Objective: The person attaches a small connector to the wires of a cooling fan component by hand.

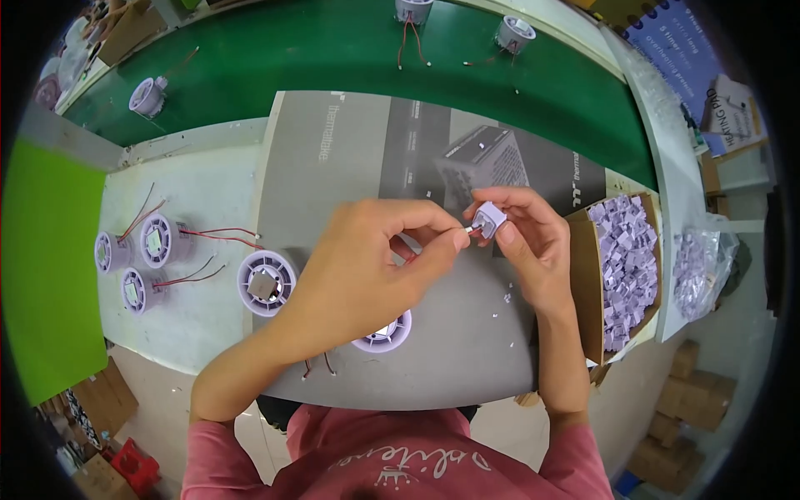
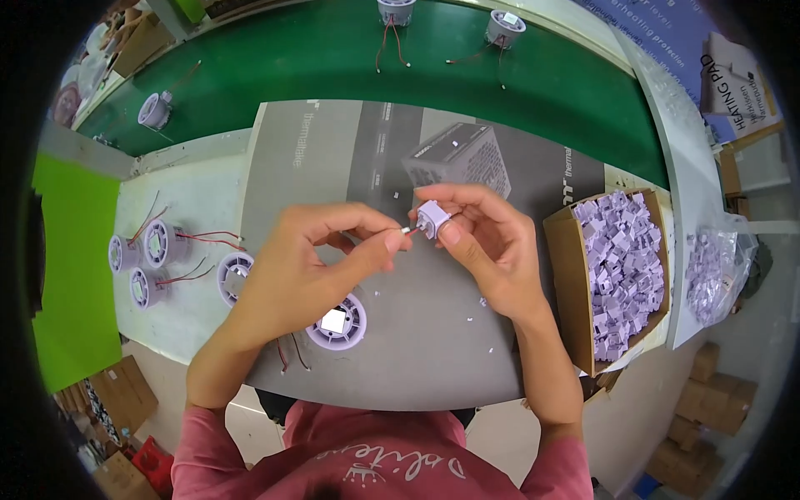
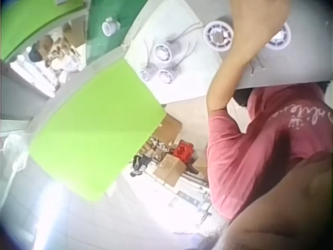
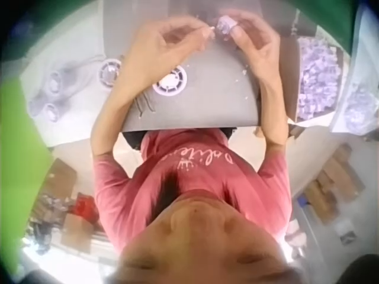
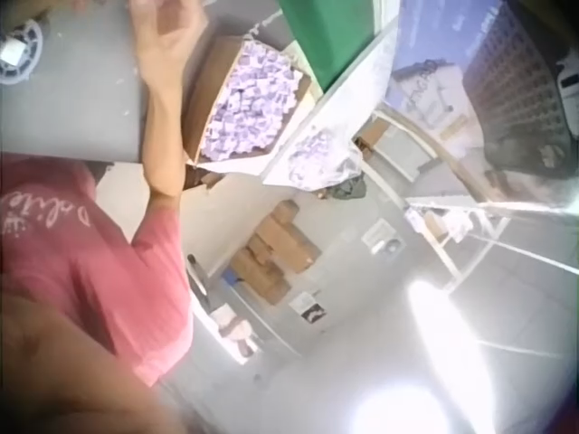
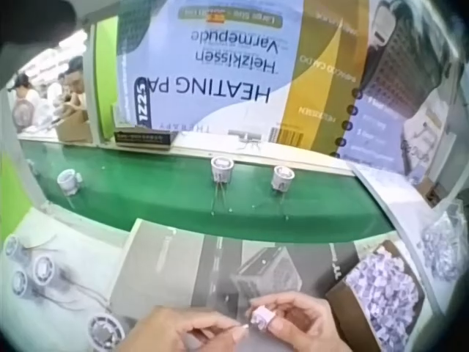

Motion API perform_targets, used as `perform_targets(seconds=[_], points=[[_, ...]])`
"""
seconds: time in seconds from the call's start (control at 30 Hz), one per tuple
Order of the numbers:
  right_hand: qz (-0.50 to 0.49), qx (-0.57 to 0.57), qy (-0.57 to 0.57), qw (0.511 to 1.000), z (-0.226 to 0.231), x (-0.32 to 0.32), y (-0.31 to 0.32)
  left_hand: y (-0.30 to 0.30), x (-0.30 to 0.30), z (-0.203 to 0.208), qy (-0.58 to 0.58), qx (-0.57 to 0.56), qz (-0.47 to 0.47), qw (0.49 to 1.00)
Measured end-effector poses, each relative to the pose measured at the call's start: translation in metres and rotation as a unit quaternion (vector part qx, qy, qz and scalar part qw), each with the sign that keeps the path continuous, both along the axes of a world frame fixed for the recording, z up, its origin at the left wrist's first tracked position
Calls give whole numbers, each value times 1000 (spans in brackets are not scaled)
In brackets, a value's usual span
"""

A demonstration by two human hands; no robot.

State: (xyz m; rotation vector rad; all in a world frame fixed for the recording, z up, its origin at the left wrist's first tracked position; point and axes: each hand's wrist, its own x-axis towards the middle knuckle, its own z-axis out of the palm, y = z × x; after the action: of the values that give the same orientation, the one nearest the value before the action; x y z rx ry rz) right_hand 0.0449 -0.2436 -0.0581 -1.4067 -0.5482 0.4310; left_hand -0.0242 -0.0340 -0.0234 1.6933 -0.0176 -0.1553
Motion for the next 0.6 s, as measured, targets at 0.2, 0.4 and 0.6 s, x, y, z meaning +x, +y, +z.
perform_targets(seconds=[0.2,0.4,0.6], points=[[21,-5,0,1000,2,0,-4,-4,-3,-1,-33,44,28,998],[5,45,-20,999,3,-8,2,-3,-3,3,39,-40,23,998],[-15,46,-95,994,-2,-11,3,-1,1,-1,120,-113,-20,986]])
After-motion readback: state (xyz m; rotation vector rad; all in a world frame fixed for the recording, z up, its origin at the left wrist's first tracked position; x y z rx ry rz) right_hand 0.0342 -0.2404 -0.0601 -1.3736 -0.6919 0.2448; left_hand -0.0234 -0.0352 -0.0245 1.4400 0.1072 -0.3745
